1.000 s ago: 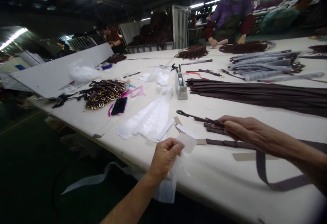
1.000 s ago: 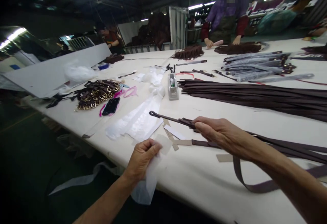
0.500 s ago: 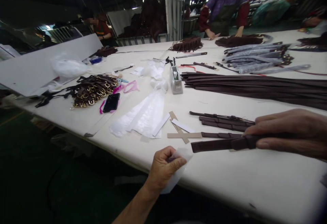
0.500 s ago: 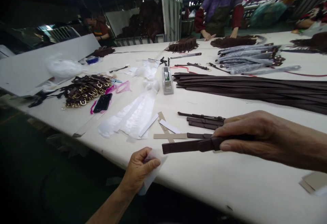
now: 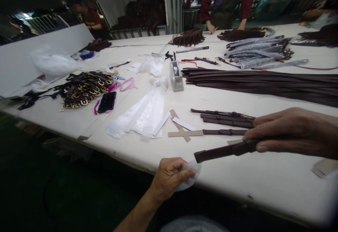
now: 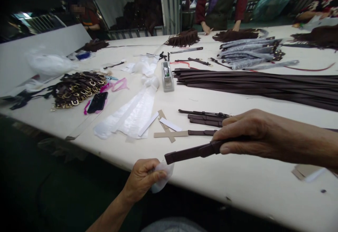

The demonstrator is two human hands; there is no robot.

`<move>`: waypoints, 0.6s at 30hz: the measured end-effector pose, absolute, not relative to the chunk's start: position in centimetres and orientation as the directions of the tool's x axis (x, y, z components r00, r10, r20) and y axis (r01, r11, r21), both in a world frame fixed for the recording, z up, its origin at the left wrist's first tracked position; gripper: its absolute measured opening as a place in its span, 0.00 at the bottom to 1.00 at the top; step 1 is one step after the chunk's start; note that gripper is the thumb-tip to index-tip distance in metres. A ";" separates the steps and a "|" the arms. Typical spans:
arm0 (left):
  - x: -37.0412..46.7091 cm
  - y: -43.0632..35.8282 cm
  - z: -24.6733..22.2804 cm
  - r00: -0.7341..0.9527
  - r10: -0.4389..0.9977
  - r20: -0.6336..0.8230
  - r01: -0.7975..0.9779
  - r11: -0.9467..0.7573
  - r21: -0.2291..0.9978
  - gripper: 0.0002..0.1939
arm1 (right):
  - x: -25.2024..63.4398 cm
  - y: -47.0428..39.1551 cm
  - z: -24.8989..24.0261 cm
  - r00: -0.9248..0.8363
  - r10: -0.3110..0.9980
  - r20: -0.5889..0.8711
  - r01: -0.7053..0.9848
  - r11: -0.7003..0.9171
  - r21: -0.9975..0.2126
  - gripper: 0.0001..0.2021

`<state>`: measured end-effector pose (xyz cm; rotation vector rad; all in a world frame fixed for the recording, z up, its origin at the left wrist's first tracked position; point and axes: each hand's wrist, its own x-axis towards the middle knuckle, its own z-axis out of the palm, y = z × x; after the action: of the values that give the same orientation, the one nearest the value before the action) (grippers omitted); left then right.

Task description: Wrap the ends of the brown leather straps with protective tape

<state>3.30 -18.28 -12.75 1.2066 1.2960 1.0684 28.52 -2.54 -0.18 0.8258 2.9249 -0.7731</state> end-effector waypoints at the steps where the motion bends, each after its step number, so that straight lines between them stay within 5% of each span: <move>1: 3.3 -18.3 -12.8 0.035 0.995 -0.098 0.096 0.094 0.991 0.14 | 28.5 -2.6 -0.1 -0.881 0.439 -0.177 0.467 0.744 -0.478 0.13; 9: 3.4 -18.3 -12.4 0.098 0.989 -0.111 0.132 0.098 0.986 0.11 | 28.5 -2.4 0.2 -0.914 0.241 -0.326 0.391 0.736 -0.553 0.11; 18: 4.6 -18.1 -12.5 0.180 0.953 -0.244 0.165 0.216 0.962 0.12 | 26.6 -3.0 0.2 -0.902 0.184 -0.391 0.400 0.699 -0.593 0.13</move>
<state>4.56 -18.14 -12.47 1.2238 1.2637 0.8199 26.65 -2.98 0.17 0.4605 2.6071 -1.0136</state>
